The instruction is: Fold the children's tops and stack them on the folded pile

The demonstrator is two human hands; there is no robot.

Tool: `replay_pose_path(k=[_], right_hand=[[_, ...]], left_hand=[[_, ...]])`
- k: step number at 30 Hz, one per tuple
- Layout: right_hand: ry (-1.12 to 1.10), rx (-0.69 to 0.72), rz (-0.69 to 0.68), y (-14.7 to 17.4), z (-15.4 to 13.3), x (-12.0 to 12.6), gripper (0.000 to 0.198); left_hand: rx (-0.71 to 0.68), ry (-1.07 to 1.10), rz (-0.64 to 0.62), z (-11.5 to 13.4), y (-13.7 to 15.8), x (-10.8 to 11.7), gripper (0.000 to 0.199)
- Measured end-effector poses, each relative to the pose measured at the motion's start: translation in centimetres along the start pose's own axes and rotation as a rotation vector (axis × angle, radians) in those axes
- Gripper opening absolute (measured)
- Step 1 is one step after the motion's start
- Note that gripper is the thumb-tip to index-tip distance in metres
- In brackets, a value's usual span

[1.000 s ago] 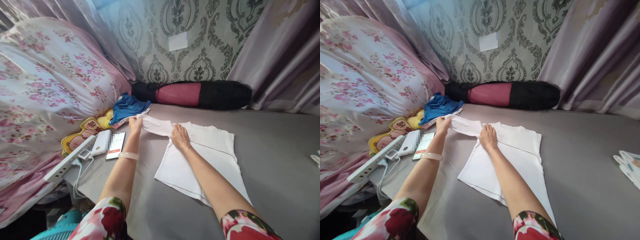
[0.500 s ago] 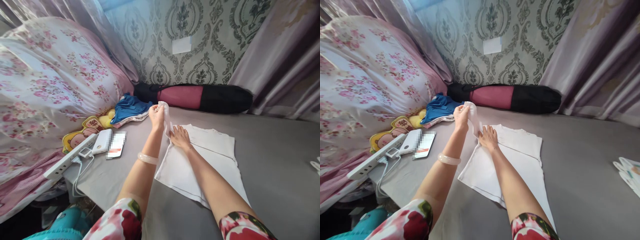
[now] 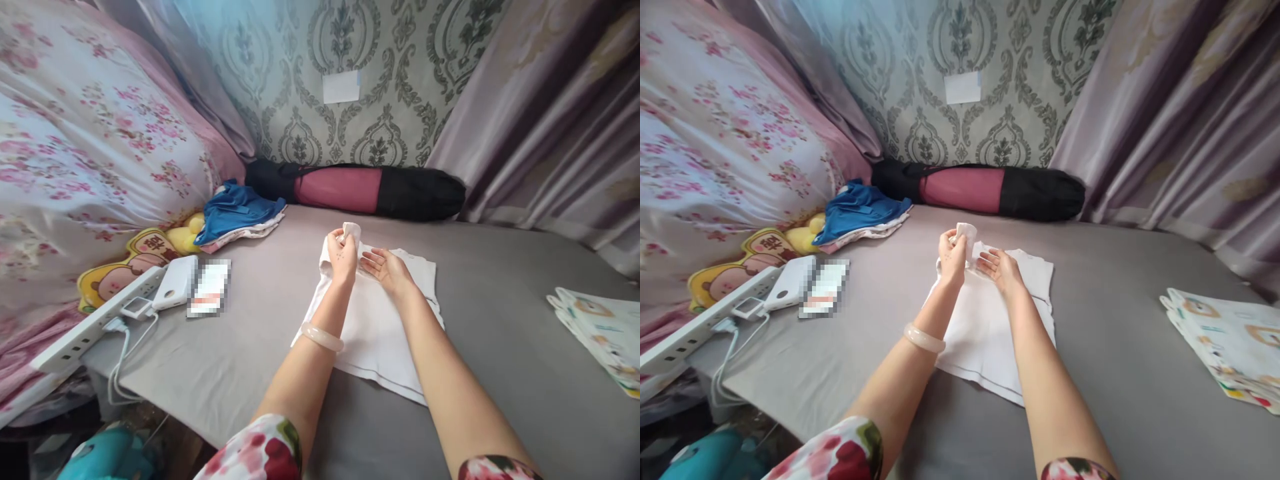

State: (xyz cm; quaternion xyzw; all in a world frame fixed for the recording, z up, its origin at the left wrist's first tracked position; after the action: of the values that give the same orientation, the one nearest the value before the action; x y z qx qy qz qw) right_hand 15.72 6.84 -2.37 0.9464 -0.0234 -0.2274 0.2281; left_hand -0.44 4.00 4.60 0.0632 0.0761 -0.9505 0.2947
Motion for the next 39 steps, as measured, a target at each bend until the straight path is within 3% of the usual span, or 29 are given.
replay_pose_path(k=[7,12,15,19,22,26,31,39], right_hand=[[-0.101,-0.107,-0.080,0.5,1.0,0.7,0.033],[-0.095,-0.134,-0.169,0.7,0.5,0.0,0.063],[-0.109,-0.091,-0.190,0.7,-0.2,0.1,0.067],[-0.114,-0.069,-0.211,0.4,-0.3,0.0,0.041],[-0.073,-0.037,-0.066,0.1,-0.3,1.5,0.008],[-0.019,0.050,0.103,-0.1,-1.1,3.5,0.028],[0.030,0.141,0.197,-0.2,-2.5,5.6,0.027],[0.161,0.186,0.262,-1.0,-3.2,8.4,0.029]], left_hand=[[-0.033,-0.054,-0.149,-2.7,2.0,-2.3,0.024],[0.022,0.007,-0.478,-4.1,4.0,-5.6,0.035],[-0.002,-0.028,-0.563,-3.9,4.5,-6.3,0.034],[-0.185,-0.173,-0.464,-2.2,3.4,-4.9,0.023],[-0.310,-0.375,-0.257,-0.9,1.9,-2.1,0.024],[-0.295,-0.725,-0.071,-0.3,0.8,1.2,0.041],[-0.182,-1.019,-0.174,-1.9,1.0,1.4,0.046],[-0.236,-1.236,-0.358,-4.3,1.6,0.0,0.054]])
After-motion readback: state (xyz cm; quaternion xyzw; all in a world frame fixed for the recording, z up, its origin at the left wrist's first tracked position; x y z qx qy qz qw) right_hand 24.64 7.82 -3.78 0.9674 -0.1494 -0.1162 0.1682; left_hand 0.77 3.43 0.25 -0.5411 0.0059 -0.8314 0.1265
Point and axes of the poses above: each hand's wrist, its own y-axis away from the middle knuckle, its own x-axis out of the back of the hand, z = x × y, the point moved 10 cm from there along -y, towards the middle knuckle, and after that the axes turned 4 degrees about -x, right-handed, at the moved point
